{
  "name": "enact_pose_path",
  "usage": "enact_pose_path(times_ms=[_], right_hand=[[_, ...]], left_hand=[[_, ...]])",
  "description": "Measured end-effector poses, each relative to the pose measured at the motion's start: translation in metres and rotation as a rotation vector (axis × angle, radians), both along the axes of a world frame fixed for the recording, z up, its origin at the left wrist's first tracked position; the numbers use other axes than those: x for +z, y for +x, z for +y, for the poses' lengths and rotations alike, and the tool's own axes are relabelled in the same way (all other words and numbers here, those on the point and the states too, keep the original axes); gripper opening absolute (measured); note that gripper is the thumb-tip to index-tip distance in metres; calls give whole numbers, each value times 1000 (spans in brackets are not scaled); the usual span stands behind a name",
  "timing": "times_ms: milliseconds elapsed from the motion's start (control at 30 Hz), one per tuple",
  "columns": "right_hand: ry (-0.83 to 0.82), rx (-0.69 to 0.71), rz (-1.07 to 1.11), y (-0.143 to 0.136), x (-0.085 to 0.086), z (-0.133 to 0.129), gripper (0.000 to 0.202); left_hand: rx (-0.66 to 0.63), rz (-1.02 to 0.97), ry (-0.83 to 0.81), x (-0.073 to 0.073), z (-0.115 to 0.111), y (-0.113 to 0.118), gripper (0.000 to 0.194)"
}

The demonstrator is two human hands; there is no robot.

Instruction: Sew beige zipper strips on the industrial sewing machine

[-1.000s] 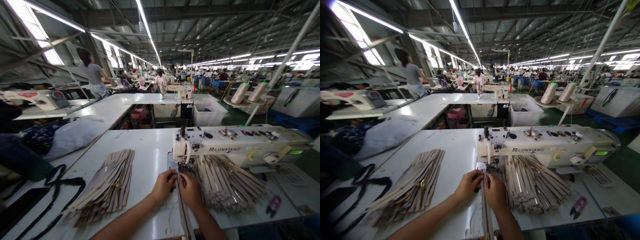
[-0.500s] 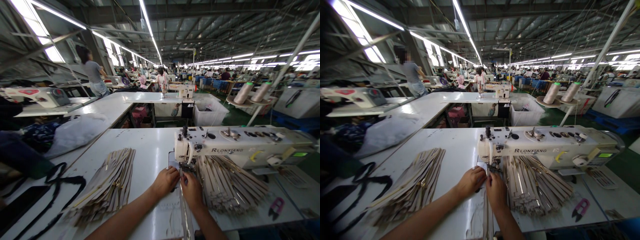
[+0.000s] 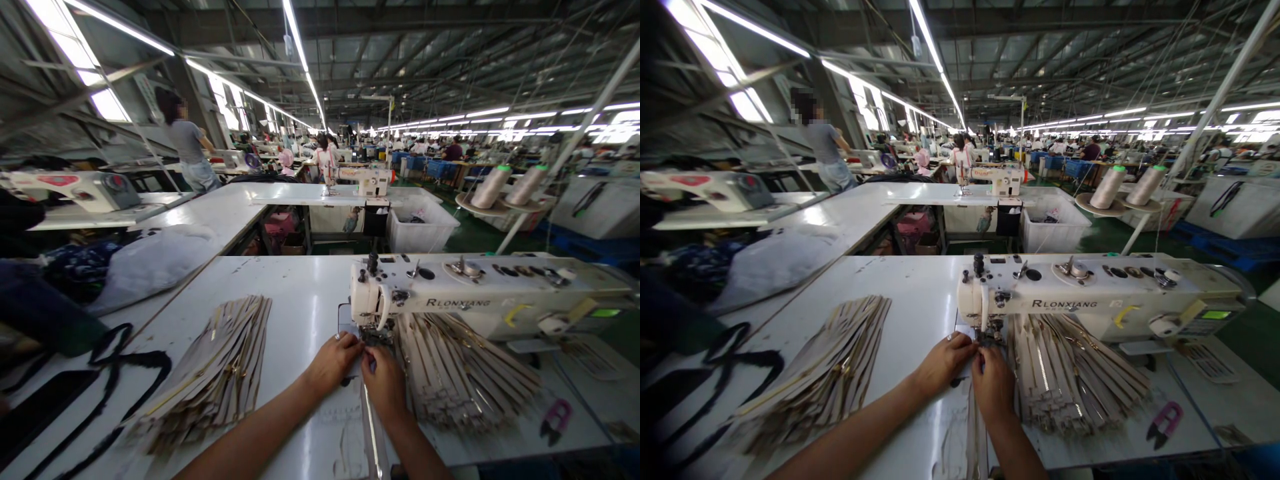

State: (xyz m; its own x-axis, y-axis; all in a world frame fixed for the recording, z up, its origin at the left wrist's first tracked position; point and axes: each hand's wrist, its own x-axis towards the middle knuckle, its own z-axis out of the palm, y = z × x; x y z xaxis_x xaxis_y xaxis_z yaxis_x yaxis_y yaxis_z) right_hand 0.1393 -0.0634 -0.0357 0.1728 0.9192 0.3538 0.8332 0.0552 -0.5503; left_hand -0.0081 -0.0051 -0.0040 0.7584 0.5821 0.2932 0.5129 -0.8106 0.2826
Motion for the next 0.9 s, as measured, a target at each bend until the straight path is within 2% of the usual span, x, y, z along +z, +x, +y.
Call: enact_pose_path(times_ms=[200,667,900], right_hand=[[-34,-7,-102,-1,0,0,21],[-115,2,-328,-5,2,1,25],[-119,-10,-363,-6,1,2,26]], left_hand=[[-23,-61,-30,-2,4,2,23],[11,-122,-136,0,9,5,27],[43,-156,-184,-9,14,7,25]])
